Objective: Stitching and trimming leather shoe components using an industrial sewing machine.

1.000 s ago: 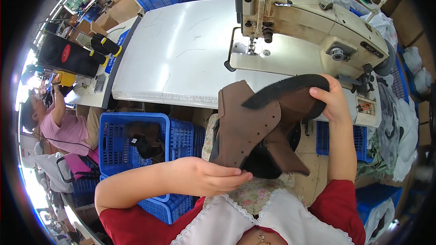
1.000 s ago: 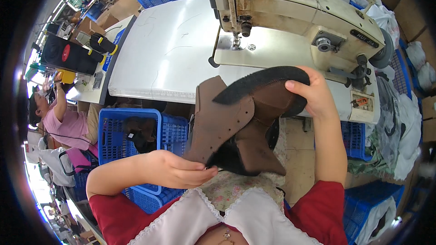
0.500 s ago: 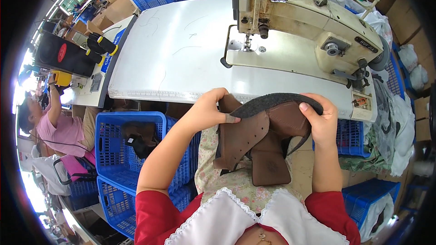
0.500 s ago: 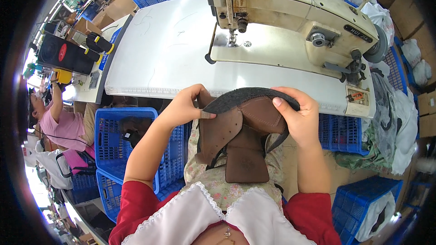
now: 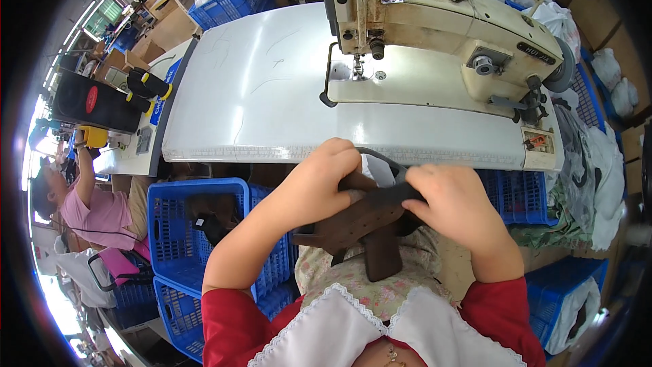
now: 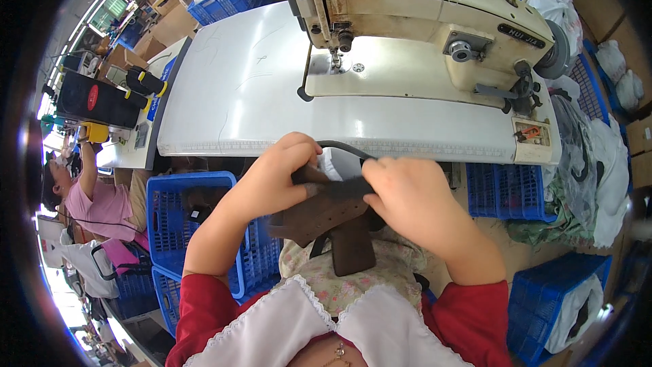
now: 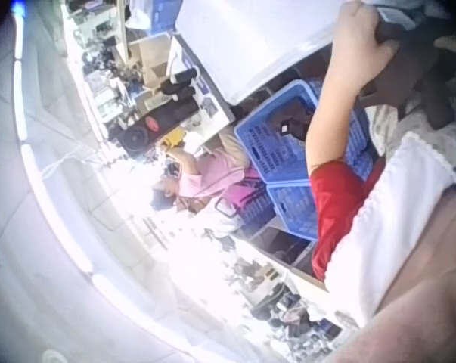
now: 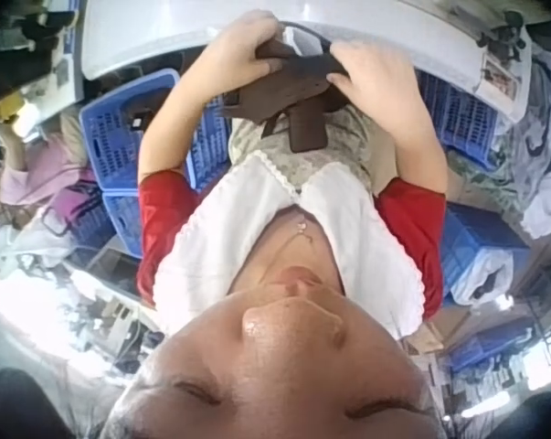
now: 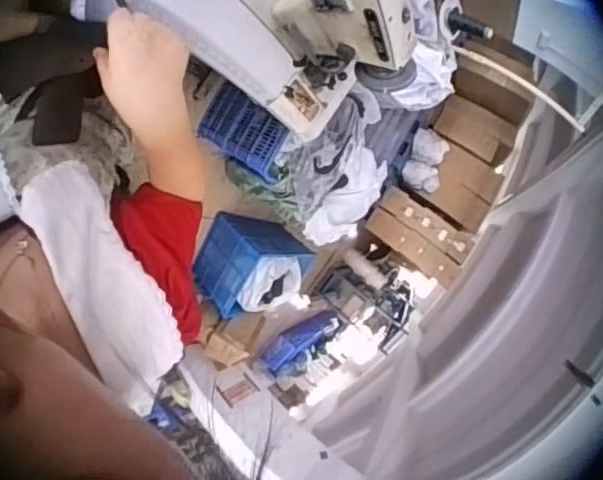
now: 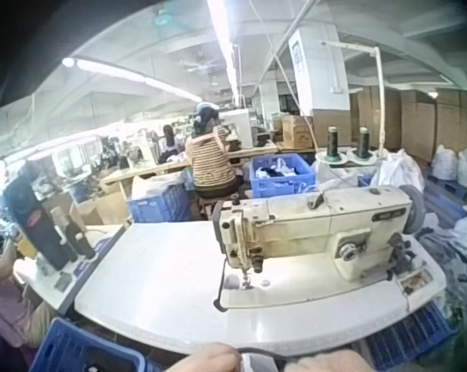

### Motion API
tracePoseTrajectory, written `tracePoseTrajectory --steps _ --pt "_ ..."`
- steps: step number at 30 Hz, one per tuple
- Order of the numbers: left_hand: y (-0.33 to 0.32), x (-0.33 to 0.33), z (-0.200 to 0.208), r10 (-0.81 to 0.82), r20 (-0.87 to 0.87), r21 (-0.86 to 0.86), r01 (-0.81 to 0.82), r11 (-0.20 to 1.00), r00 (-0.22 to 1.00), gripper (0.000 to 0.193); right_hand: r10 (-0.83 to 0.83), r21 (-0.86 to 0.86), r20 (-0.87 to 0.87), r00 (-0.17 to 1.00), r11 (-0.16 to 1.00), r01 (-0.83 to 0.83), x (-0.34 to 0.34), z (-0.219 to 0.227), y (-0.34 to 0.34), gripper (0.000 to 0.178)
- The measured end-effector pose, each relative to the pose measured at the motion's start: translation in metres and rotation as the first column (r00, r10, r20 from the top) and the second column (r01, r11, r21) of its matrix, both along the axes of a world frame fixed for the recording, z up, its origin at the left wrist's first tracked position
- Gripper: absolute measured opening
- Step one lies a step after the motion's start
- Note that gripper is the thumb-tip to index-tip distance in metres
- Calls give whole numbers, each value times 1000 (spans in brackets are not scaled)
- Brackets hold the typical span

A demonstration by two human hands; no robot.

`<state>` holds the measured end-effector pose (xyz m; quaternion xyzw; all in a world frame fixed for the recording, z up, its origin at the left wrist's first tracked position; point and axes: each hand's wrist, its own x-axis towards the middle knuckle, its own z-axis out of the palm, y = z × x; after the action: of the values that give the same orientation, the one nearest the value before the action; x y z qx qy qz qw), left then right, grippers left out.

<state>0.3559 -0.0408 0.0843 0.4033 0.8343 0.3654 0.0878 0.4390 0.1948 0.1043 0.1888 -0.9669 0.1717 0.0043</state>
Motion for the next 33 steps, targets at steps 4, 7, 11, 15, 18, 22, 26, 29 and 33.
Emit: tracePoseTrajectory --steps 4,7,11,15,18,22,26,29,33 --pt "-5 7 4 -94 -138 60 103 993 986 33 117 -106 29 993 988 -113 11 4 9 24" --pt "-7 8 8 -166 -236 99 194 976 957 34 355 -508 259 898 841 -186 5 12 37 33" --pt "-10 7 7 -189 -260 159 235 959 947 34 365 -696 243 899 711 -101 -28 -24 47 35" --pt "-6 13 -1 -298 -286 238 369 898 911 26 553 -564 336 762 767 -308 -38 -34 21 36" --pt "4 23 -1 -400 -340 309 503 807 851 16 640 -631 631 439 752 -190 -40 -51 -2 38" --pt "17 31 -3 -478 -374 261 585 767 794 20 671 -612 542 506 728 -309 -43 -89 -35 36" --pt "10 37 -11 -566 -325 201 640 741 758 29 741 -724 452 496 630 -281 -41 -116 -56 36" --pt "8 43 -16 -577 -318 180 646 742 752 29 785 -796 386 484 549 -256 -34 -132 -68 36" --pt "-7 35 -7 -522 -351 67 576 814 778 21 830 -874 291 476 433 -220 -30 -143 -79 36"
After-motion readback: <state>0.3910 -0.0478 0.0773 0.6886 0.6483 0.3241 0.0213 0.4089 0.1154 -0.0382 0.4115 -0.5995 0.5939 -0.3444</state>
